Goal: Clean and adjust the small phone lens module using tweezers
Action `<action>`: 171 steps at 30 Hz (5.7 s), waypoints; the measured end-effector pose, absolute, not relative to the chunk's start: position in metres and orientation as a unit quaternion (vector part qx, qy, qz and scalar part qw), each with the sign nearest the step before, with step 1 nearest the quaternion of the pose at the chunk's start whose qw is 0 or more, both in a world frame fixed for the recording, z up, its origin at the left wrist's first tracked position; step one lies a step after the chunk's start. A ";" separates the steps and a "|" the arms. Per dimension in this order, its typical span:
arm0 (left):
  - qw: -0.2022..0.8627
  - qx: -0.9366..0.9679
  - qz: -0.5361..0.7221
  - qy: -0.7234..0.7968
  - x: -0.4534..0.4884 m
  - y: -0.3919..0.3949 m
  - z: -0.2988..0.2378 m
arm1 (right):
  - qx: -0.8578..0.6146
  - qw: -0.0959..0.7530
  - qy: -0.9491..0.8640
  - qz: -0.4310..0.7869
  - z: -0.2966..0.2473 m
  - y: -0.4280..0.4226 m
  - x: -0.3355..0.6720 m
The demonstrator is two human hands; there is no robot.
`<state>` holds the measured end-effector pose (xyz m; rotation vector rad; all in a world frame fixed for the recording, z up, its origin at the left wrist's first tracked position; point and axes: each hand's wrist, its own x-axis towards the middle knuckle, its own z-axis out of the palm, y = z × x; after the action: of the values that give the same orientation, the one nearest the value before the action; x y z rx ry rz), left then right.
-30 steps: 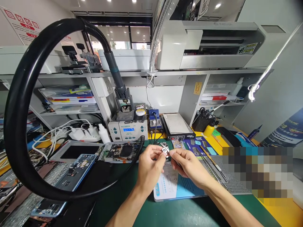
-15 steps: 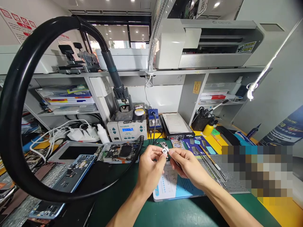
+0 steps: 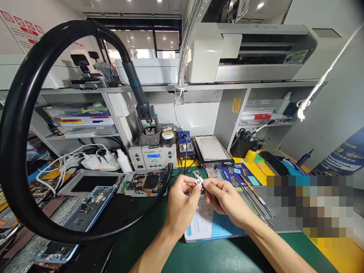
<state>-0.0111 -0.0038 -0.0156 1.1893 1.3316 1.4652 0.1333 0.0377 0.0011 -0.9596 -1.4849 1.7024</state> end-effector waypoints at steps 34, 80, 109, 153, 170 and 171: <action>0.489 0.412 0.593 0.489 -0.010 0.000 -0.011 | -0.352 0.336 -0.573 0.659 0.000 0.041 0.137; 0.454 0.426 0.586 0.519 -0.010 0.002 -0.018 | -0.377 0.371 -0.601 0.599 -0.008 0.042 0.135; 0.460 0.416 0.584 0.524 -0.011 0.001 -0.015 | -0.381 0.350 -0.604 0.606 -0.007 0.043 0.137; 0.465 0.455 0.531 0.543 -0.016 0.004 -0.016 | -0.373 0.336 -0.592 0.630 -0.007 0.041 0.136; 0.467 0.462 0.527 0.540 -0.015 0.004 -0.018 | -0.379 0.328 -0.600 0.624 -0.010 0.043 0.136; 0.466 0.462 0.527 0.540 -0.015 0.004 -0.018 | -0.381 0.329 -0.601 0.621 -0.010 0.043 0.135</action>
<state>-0.0148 0.0039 -0.0175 1.1354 1.3256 1.2934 0.1353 0.0428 -0.0100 -0.9960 -1.5720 1.6262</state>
